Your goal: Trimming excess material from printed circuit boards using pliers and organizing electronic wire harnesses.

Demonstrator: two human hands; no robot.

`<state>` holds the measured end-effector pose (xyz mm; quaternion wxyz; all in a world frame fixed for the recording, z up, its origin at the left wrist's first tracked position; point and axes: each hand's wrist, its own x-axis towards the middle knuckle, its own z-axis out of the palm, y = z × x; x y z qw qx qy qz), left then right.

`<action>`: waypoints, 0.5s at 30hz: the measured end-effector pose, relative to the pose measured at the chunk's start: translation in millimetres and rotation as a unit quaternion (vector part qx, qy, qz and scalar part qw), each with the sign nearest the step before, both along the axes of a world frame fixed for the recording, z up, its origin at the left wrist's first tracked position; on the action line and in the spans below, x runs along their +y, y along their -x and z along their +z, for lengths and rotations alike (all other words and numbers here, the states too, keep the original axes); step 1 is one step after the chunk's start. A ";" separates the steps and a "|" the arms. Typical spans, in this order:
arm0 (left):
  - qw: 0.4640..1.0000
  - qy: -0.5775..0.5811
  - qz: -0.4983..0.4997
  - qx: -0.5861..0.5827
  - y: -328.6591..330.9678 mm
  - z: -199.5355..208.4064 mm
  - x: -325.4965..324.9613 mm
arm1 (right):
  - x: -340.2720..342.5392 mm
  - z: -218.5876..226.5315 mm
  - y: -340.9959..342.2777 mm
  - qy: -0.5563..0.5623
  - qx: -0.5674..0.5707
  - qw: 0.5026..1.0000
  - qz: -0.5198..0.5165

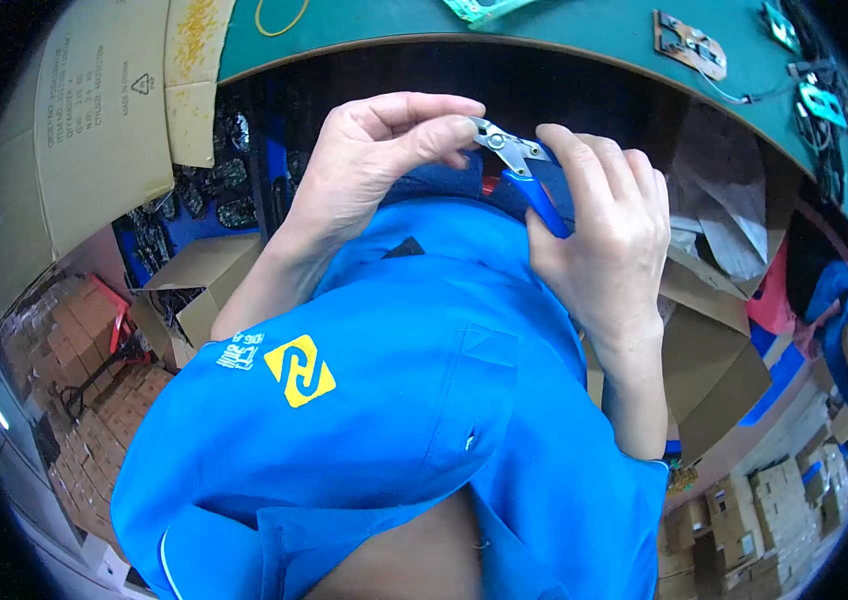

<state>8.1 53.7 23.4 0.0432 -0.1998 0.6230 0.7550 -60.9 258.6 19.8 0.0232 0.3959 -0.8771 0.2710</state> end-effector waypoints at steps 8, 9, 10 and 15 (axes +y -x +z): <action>0.999 0.038 -0.017 0.000 19.8 -44.4 18.7 | 12.0 -7.4 -0.4 -0.094 0.085 0.992 -0.028; 0.999 0.038 -0.024 -0.008 20.2 -48.6 20.5 | 15.2 -9.4 -0.7 -0.103 0.079 0.991 -0.029; 0.999 0.038 -0.031 -0.016 21.0 -50.6 22.1 | 18.5 -9.6 0.1 -0.112 0.073 0.991 -0.030; 0.989 0.074 0.036 -0.121 23.0 -65.6 -11.3 | 51.6 -7.7 13.4 -0.104 0.083 0.982 -0.132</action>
